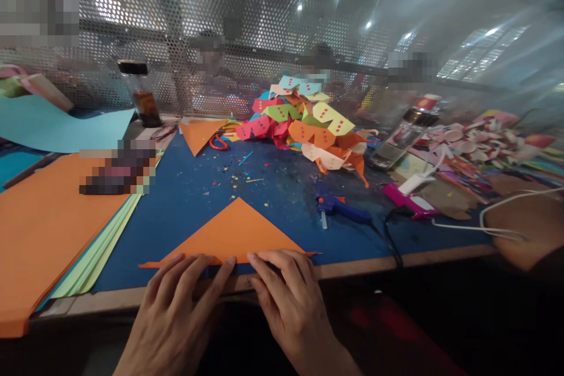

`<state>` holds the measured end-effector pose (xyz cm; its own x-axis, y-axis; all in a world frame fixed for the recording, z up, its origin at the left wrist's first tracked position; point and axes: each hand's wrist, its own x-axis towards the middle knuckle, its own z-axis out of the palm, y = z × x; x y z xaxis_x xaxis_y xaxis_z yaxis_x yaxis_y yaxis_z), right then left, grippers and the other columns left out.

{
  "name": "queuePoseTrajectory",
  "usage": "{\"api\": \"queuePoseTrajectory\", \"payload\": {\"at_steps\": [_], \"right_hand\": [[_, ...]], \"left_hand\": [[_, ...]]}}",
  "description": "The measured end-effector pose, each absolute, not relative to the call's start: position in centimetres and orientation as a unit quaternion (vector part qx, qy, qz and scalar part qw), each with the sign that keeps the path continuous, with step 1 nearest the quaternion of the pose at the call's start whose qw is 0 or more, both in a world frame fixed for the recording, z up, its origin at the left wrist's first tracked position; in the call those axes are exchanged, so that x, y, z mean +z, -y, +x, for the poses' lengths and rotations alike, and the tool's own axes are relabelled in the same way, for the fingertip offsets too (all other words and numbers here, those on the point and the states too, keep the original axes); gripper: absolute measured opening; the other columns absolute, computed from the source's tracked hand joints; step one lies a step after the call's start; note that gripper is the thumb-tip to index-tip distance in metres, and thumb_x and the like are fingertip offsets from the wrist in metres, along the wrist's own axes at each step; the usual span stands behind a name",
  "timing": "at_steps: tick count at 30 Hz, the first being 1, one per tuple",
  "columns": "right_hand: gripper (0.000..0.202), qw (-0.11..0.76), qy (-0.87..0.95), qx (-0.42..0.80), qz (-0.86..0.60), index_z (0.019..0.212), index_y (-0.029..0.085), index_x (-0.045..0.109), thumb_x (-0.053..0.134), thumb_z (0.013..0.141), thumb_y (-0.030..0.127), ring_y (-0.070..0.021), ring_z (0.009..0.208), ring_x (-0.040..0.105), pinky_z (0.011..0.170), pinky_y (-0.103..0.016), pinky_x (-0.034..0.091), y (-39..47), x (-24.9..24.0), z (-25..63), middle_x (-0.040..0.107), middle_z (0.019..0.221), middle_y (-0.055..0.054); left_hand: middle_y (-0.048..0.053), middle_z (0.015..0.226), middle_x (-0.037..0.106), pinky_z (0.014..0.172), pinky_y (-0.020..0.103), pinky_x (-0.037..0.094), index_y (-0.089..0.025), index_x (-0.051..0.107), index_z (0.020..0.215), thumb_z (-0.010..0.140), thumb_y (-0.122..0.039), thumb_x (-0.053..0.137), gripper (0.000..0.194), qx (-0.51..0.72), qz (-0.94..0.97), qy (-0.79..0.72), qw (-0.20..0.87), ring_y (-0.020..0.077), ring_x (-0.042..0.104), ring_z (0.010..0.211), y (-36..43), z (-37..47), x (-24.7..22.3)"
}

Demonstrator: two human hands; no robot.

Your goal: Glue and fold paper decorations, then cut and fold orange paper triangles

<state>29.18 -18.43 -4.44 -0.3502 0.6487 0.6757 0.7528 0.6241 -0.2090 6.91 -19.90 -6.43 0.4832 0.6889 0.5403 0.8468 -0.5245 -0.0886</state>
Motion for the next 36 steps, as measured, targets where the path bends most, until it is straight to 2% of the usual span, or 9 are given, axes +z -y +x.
{"api": "queuePoseTrajectory", "payload": {"at_steps": [23, 29, 36], "right_hand": [[0.027, 0.372, 0.82, -0.063, -0.429, 0.126, 0.016, 0.066, 0.053, 0.102, 0.017, -0.0205, 0.104, 0.061, 0.093, -0.037, 0.051, 18.7, -5.1, 30.0, 0.069, 0.111, -0.008], [0.027, 0.376, 0.82, -0.063, -0.426, 0.126, 0.019, 0.067, 0.053, 0.102, 0.018, -0.0201, 0.104, 0.061, 0.093, -0.037, 0.05, 18.7, -5.0, 30.2, 0.069, 0.11, -0.007], [0.026, 0.375, 0.818, -0.076, -0.428, 0.125, 0.016, 0.066, 0.055, 0.102, 0.02, -0.0204, 0.107, 0.06, 0.095, -0.037, 0.049, 18.8, -5.1, 30.8, 0.068, 0.11, -0.009]], "left_hand": [[0.008, 0.13, 0.058, 0.104, 0.043, 0.04, -0.033, 0.049, 0.147, 0.097, -0.025, 0.052, 0.05, -0.212, -0.839, 0.468, 0.177, 0.0283, 0.053, 0.12, 20.0, 6.6, -6.6], [0.009, 0.129, 0.058, 0.103, 0.043, 0.04, -0.033, 0.048, 0.148, 0.097, -0.022, 0.05, 0.052, -0.209, -0.84, 0.468, 0.178, 0.0284, 0.053, 0.121, 20.1, 6.8, -6.4], [0.01, 0.13, 0.057, 0.104, 0.044, 0.04, -0.03, 0.046, 0.15, 0.097, -0.02, 0.051, 0.053, -0.199, -0.842, 0.467, 0.181, 0.029, 0.053, 0.121, 20.1, 6.8, -6.2]]}}
